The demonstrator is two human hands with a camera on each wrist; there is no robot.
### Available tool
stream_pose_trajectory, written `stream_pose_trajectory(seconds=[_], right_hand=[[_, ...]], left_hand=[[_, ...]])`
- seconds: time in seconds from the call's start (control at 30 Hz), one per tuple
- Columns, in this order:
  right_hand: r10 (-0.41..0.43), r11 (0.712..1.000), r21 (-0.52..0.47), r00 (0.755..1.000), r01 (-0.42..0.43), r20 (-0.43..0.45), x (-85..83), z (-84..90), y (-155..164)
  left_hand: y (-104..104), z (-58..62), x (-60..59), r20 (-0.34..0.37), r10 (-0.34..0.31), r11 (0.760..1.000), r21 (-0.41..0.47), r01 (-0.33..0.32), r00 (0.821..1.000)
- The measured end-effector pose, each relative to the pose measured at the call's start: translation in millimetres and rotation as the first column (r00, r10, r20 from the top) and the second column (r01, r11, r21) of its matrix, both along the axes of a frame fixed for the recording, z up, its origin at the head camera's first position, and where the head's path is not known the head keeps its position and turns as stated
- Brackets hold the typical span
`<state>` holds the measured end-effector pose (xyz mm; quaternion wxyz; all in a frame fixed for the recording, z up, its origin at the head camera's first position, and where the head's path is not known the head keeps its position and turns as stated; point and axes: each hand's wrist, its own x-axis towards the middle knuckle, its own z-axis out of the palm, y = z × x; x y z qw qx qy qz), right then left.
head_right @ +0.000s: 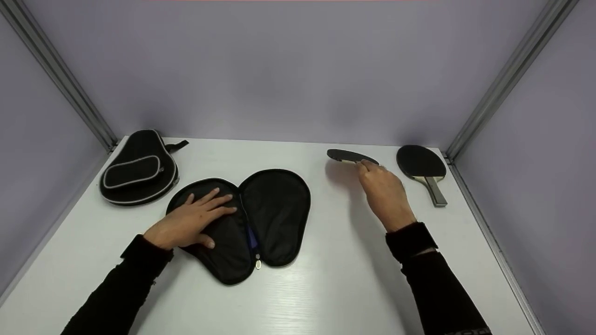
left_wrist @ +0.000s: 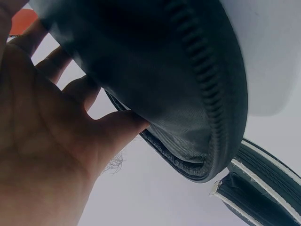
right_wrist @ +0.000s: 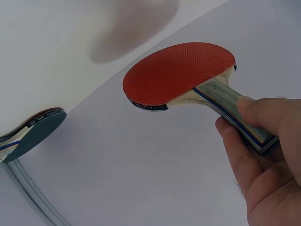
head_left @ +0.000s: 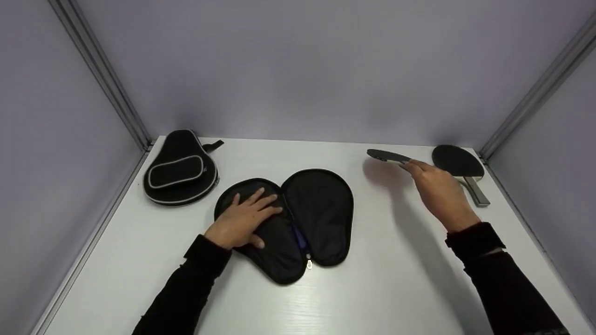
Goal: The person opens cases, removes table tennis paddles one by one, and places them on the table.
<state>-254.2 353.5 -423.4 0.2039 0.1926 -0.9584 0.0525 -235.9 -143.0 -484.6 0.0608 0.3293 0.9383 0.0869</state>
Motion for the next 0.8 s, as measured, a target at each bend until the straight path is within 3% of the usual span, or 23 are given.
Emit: stream_pose_trajectory(seconds=[0.1, 0.37, 0.8], right_hand=[[-0.027, 1.0, 0.011, 1.0, 0.027, 0.012, 0.1, -1.8, 6], [-0.014, 1.0, 0.026, 0.998, 0.015, -0.056, -2.1, -7.9, 19], [-0.101, 0.984, 0.15, 0.994, 0.095, 0.032, -4.4, -21.7, 24]], left_hand=[[0, 0.0, 0.8, -0.008, -0.003, 1.0, 0.005, 0.004, 1.0], [1, 0.5, 1.1, -0.008, -0.004, 1.0, 0.021, 0.004, 1.0], [0, 2.5, 2.2, 0.0, 0.001, 1.0, 0.017, -0.001, 1.0]])
